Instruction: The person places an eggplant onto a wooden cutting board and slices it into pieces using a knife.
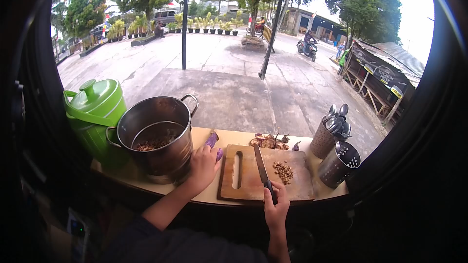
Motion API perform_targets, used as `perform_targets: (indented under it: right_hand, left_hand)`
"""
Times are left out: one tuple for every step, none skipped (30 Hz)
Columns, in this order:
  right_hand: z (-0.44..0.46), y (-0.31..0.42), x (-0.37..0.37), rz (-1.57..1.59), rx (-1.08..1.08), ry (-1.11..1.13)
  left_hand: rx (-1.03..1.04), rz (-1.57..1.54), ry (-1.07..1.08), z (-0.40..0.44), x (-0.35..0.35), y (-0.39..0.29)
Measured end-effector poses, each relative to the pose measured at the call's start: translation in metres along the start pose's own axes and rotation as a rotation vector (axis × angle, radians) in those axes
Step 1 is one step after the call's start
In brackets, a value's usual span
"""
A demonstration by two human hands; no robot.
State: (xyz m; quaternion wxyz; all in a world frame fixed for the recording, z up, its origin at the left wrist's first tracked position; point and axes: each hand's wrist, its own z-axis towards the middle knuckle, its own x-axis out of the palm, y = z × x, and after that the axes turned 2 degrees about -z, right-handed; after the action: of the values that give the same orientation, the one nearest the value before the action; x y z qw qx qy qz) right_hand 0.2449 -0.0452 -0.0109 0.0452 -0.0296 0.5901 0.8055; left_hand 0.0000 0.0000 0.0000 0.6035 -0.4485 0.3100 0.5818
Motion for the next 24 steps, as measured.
perform_targets:
  right_hand:
    - [0.002,0.004,0.000,0.015,0.004,0.007]
    - [0.004,0.007,0.001,0.031,0.006,0.010]
    - [0.010,0.006,0.011,0.038,-0.010,0.006]
    - [0.015,0.006,0.016,0.055,-0.028,0.005]
    - [0.018,0.008,0.021,0.071,-0.042,0.004]
    - [0.022,0.012,0.026,0.104,-0.024,0.022]
    - [0.029,0.013,0.027,0.099,-0.032,0.020]
    - [0.034,0.011,0.029,0.112,-0.029,0.048]
    - [0.037,0.008,0.030,0.126,-0.021,0.078]
    - [0.040,0.006,0.030,0.137,-0.008,0.091]
    - [0.043,0.000,0.030,0.137,-0.008,0.095]
    - [0.044,-0.007,0.031,0.092,-0.020,0.102]
    - [0.045,-0.010,0.031,0.046,-0.037,0.108]
    - [0.045,-0.010,0.029,0.045,-0.043,0.106]
    - [0.044,-0.009,0.031,0.001,-0.055,0.119]
    - [0.045,-0.009,0.032,-0.043,-0.065,0.129]
    - [0.044,-0.007,0.033,-0.040,-0.066,0.122]
    - [0.041,-0.005,0.034,-0.020,-0.053,0.116]
    - [0.040,-0.003,0.033,-0.002,-0.042,0.112]
    - [0.040,-0.002,0.032,-0.004,-0.038,0.108]
    - [0.039,-0.001,0.032,0.050,0.015,0.079]
    - [0.039,-0.001,0.031,0.105,0.069,0.050]
    - [0.038,-0.001,0.031,0.107,0.076,0.046]
    - [0.040,-0.003,0.031,0.093,0.070,0.025]
  left_hand:
    - [0.017,-0.019,-0.018,-0.002,-0.002,-0.001]
    - [0.038,-0.038,-0.038,-0.002,-0.003,-0.001]
    - [0.045,-0.034,-0.054,0.001,-0.003,0.005]
    - [0.092,-0.039,-0.081,0.001,-0.006,0.008]
    - [0.141,-0.044,-0.104,0.000,-0.008,0.010]
    - [0.147,-0.041,-0.106,0.000,-0.008,0.011]
    - [0.116,-0.045,-0.126,0.000,-0.005,0.009]
    - [0.083,-0.048,-0.139,-0.001,-0.003,0.007]
    - [0.079,-0.053,-0.135,-0.004,0.000,0.006]
    - [0.055,-0.071,-0.128,-0.004,0.002,0.005]
    - [0.032,-0.084,-0.122,-0.005,0.003,0.006]
    - [0.030,-0.081,-0.122,-0.006,0.002,0.008]
    - [0.051,-0.106,-0.118,-0.006,0.002,0.009]
    - [0.072,-0.134,-0.114,-0.005,0.001,0.008]
    - [0.079,-0.131,-0.121,-0.004,-0.001,0.009]
    - [0.104,-0.162,-0.158,-0.004,-0.003,0.011]
    - [0.127,-0.197,-0.190,-0.005,-0.004,0.011]
    - [0.131,-0.199,-0.186,-0.007,-0.007,0.009]
    - [0.178,-0.291,-0.221,-0.008,-0.012,0.007]
    - [0.224,-0.383,-0.255,-0.008,-0.015,0.005]
    - [0.225,-0.385,-0.249,-0.008,-0.014,0.003]
    - [0.364,-0.479,-0.281,-0.007,-0.012,-0.001]
    - [0.505,-0.571,-0.311,-0.006,-0.012,-0.004]
    - [0.529,-0.657,-0.243,-0.008,-0.012,-0.009]
